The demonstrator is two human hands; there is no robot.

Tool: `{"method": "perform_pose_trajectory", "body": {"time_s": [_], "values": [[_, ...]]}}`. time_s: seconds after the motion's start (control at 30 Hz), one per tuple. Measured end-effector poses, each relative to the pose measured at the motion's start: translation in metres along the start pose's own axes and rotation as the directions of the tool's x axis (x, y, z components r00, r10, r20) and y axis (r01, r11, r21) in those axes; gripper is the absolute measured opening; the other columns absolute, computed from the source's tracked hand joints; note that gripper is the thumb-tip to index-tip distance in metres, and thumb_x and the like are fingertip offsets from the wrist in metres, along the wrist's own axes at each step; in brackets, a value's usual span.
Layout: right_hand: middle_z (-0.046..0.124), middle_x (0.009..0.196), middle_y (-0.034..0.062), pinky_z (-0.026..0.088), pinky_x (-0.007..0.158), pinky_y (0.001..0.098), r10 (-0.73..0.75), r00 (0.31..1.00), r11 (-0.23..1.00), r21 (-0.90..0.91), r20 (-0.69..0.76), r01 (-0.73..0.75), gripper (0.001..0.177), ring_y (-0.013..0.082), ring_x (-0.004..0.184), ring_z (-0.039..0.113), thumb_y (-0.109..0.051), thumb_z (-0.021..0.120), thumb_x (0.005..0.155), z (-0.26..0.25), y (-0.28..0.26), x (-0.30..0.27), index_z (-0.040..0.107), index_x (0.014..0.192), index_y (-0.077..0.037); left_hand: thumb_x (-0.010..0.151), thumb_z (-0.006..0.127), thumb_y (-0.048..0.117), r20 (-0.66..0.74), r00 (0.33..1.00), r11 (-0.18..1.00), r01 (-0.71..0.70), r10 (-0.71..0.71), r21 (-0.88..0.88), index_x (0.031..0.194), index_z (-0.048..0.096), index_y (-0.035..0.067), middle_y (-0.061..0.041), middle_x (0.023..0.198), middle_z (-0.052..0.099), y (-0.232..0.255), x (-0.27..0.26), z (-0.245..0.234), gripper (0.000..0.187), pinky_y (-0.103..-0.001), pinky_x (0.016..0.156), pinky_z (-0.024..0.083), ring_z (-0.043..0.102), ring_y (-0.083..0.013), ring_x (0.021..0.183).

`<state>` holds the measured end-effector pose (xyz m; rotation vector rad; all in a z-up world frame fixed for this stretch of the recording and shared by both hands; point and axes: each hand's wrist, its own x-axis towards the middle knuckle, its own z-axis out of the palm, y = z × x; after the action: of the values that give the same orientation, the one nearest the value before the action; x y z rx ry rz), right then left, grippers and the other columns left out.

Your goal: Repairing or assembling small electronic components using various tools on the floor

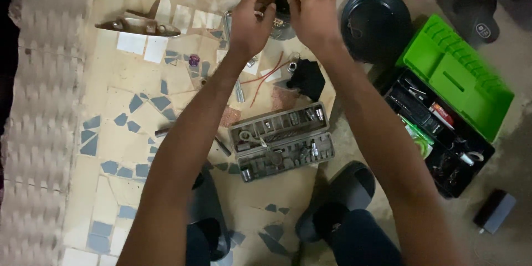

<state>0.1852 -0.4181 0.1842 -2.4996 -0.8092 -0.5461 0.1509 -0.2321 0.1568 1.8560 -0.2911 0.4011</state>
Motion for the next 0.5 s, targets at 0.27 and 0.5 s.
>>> {"method": "perform_pose_trajectory", "body": {"time_s": [0.27, 0.5], "values": [[0.073, 0.108, 0.0182, 0.053, 0.079, 0.0511, 0.043, 0.999, 0.962, 0.270, 0.023, -0.047, 0.031, 0.0415, 0.098, 0.069, -0.001, 0.065, 0.100, -0.011, -0.019, 0.007, 0.060, 0.129, -0.007, 0.100, 0.060, 0.015, 0.023, 0.999, 0.999, -0.031, 0.030, 0.009, 0.108, 0.060, 0.005, -0.015, 0.099, 0.071, 0.012, 0.001, -0.012, 0.013, -0.040, 0.073, 0.058, 0.072, -0.0288, 0.090], [0.074, 0.092, 0.0116, 0.053, 0.064, 0.0354, 0.011, 0.989, 0.934, 0.355, -0.148, 0.042, 0.015, 0.0183, 0.074, 0.065, -0.015, 0.068, 0.109, -0.031, -0.016, 0.017, 0.073, 0.115, -0.002, 0.095, 0.058, 0.007, 0.134, 0.959, 0.939, -0.272, 0.248, 0.208, 0.110, 0.060, 0.004, -0.019, 0.105, 0.066, 0.014, 0.016, -0.011, 0.016, -0.048, 0.084, 0.046, 0.060, -0.0414, 0.097]]}}
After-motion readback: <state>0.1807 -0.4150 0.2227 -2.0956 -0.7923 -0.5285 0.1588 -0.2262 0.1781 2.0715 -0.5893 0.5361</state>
